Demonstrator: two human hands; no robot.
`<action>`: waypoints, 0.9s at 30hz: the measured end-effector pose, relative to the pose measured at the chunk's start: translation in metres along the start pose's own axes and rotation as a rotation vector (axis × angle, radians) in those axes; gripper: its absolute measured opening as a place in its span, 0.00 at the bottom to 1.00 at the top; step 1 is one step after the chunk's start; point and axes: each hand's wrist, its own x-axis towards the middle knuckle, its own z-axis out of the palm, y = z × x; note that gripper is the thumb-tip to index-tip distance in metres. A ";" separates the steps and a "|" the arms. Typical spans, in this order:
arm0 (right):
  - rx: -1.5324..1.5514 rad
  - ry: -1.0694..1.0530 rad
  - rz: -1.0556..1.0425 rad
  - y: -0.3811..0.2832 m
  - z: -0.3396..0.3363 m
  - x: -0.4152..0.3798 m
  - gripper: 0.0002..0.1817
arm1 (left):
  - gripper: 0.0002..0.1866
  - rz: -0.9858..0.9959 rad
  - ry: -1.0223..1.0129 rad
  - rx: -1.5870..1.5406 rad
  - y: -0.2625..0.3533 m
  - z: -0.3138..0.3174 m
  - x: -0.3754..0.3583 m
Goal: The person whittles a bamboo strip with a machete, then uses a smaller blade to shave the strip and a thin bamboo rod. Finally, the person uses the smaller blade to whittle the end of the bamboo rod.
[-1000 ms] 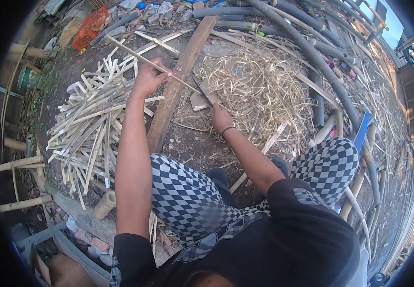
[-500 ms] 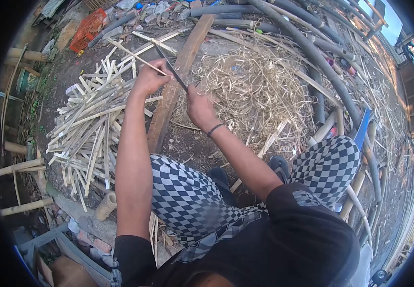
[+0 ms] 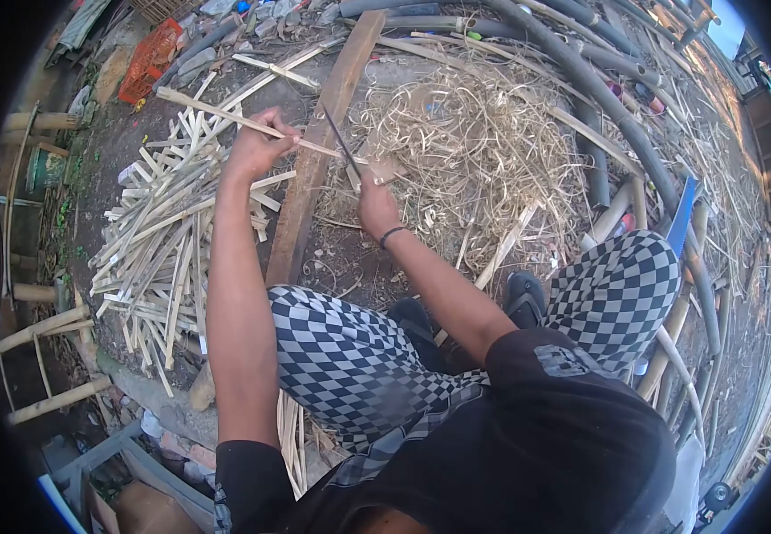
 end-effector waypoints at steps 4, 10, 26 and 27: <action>-0.049 -0.052 0.072 0.009 -0.010 0.012 0.15 | 0.16 -0.017 0.055 -0.146 0.003 0.006 -0.003; 0.024 -0.021 -0.017 -0.023 -0.010 -0.013 0.17 | 0.16 -0.069 0.052 -0.175 0.007 0.006 0.000; -0.098 -0.065 0.048 0.047 0.003 0.003 0.16 | 0.17 -0.130 0.075 -0.267 -0.002 -0.001 -0.010; -0.129 -0.084 0.101 0.051 -0.002 0.007 0.17 | 0.17 -0.125 0.072 -0.262 -0.001 -0.001 -0.008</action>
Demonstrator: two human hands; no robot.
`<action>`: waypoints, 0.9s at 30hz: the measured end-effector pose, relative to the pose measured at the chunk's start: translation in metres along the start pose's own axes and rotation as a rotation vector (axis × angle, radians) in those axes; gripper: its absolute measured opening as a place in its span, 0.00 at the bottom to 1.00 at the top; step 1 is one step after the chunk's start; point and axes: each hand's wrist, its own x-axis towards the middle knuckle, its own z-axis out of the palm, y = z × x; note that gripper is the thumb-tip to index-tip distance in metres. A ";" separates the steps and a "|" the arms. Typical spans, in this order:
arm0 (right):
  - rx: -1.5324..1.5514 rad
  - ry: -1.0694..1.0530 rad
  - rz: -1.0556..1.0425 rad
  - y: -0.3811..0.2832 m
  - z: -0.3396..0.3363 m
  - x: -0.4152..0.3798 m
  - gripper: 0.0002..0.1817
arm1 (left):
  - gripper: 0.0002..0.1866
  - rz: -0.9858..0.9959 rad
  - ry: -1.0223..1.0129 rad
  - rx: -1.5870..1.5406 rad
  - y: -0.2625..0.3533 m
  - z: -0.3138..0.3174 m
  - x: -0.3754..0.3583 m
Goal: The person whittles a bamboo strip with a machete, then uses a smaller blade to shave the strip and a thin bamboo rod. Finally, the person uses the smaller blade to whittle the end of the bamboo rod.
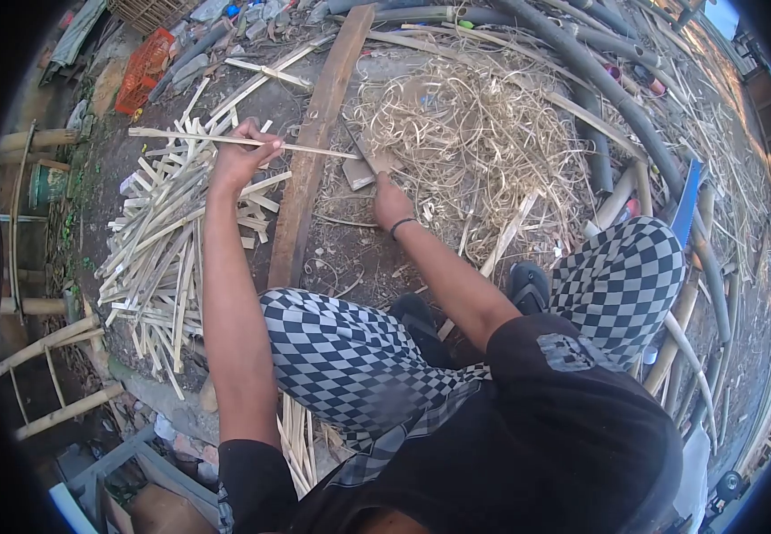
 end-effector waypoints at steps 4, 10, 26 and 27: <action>-0.046 -0.046 0.017 -0.008 -0.013 0.010 0.19 | 0.17 -0.028 0.025 0.041 0.005 0.009 0.006; 0.224 -0.044 -0.198 -0.101 -0.071 -0.034 0.21 | 0.18 0.085 0.045 0.041 0.010 0.019 0.010; 0.254 0.045 -0.180 -0.089 -0.036 -0.010 0.15 | 0.15 0.046 0.096 -0.105 -0.004 0.013 0.009; 0.195 0.068 -0.141 -0.068 -0.021 0.003 0.15 | 0.15 0.062 0.125 -0.132 -0.007 0.012 0.008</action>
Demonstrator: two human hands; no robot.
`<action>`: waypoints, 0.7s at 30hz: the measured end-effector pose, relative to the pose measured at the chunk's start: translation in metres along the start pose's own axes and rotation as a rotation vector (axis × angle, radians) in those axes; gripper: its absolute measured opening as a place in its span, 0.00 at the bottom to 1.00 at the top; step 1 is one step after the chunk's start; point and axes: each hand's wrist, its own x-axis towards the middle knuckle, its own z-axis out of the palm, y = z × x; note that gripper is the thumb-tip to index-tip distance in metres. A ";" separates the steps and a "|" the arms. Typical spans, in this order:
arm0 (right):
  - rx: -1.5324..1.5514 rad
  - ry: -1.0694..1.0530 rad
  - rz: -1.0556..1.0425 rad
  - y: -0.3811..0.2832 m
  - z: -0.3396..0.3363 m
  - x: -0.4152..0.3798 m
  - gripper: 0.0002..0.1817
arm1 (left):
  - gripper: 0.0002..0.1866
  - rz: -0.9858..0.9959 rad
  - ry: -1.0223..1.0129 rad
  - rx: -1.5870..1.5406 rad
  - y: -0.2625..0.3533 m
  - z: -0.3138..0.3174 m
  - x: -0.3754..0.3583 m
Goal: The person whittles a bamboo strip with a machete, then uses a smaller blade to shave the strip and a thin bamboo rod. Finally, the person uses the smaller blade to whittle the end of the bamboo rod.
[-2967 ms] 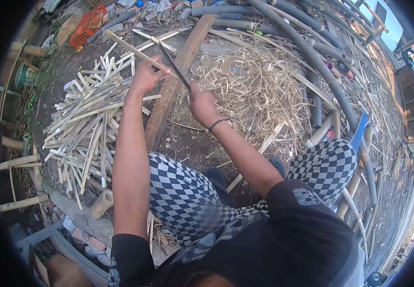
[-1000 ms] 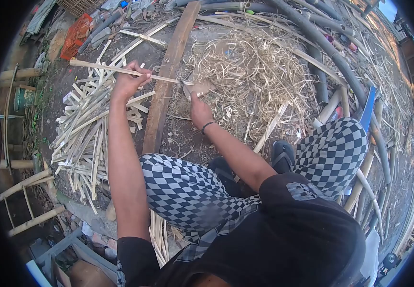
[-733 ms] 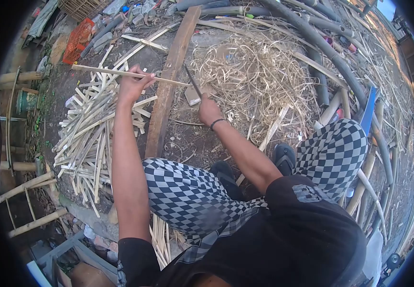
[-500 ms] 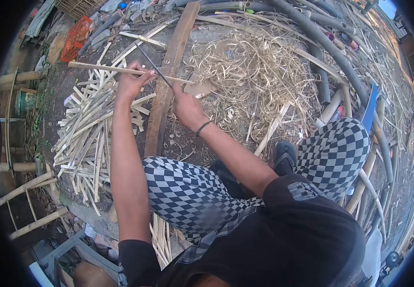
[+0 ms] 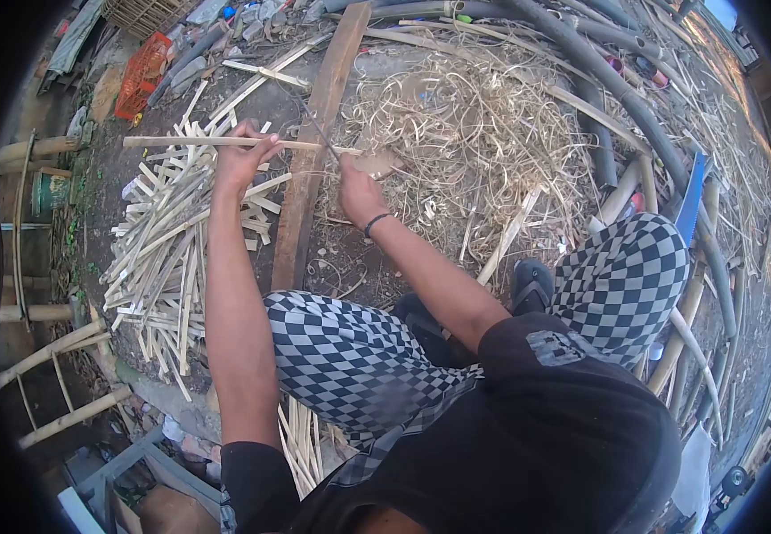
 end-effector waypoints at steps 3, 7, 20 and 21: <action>-0.081 -0.017 0.050 0.030 -0.010 0.013 0.16 | 0.14 -0.060 -0.056 0.038 0.007 -0.003 -0.005; -0.082 -0.091 -0.064 -0.010 -0.041 -0.004 0.17 | 0.15 -0.071 -0.062 0.050 0.009 0.001 0.004; -0.171 -0.084 -0.037 0.017 -0.028 -0.009 0.14 | 0.15 -0.065 -0.048 0.031 0.014 0.007 0.006; -0.172 -0.087 -0.037 0.023 -0.024 -0.008 0.14 | 0.15 -0.058 -0.063 0.055 0.014 0.006 0.008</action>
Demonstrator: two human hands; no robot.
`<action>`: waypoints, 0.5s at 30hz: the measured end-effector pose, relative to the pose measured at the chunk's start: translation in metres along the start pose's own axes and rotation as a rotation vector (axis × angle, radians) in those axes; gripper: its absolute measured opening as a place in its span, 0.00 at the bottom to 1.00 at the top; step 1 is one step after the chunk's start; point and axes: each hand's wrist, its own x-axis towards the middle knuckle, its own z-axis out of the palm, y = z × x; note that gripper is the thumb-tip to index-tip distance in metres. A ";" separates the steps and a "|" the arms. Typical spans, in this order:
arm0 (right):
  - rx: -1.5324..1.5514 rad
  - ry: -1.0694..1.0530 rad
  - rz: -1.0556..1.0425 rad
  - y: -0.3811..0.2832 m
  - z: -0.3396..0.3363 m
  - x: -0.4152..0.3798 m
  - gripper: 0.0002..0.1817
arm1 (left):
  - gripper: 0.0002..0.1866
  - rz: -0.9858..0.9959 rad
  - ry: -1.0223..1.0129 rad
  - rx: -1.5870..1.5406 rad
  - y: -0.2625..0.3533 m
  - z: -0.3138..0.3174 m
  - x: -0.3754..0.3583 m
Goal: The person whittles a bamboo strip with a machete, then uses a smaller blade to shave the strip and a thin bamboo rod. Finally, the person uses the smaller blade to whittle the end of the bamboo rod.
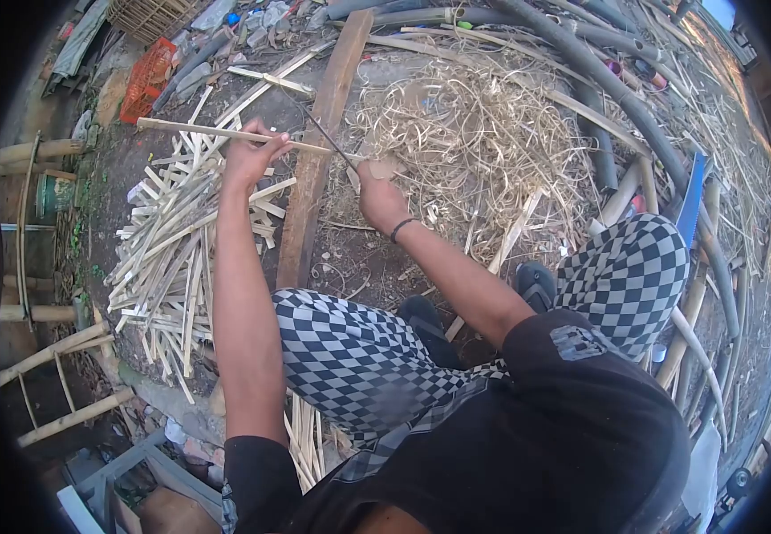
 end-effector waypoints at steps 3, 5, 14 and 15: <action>-0.034 -0.006 0.155 0.048 0.031 0.004 0.15 | 0.15 0.015 0.030 0.004 -0.008 -0.002 -0.010; -0.086 -0.054 0.125 0.054 0.014 0.004 0.16 | 0.15 0.048 0.076 -0.025 -0.009 -0.004 -0.009; 0.046 -0.252 0.120 0.069 -0.052 0.019 0.34 | 0.17 0.003 0.351 -0.224 0.019 -0.033 -0.021; -0.054 -0.206 0.133 0.056 -0.080 0.015 0.38 | 0.17 0.041 0.382 -0.251 0.027 -0.036 -0.025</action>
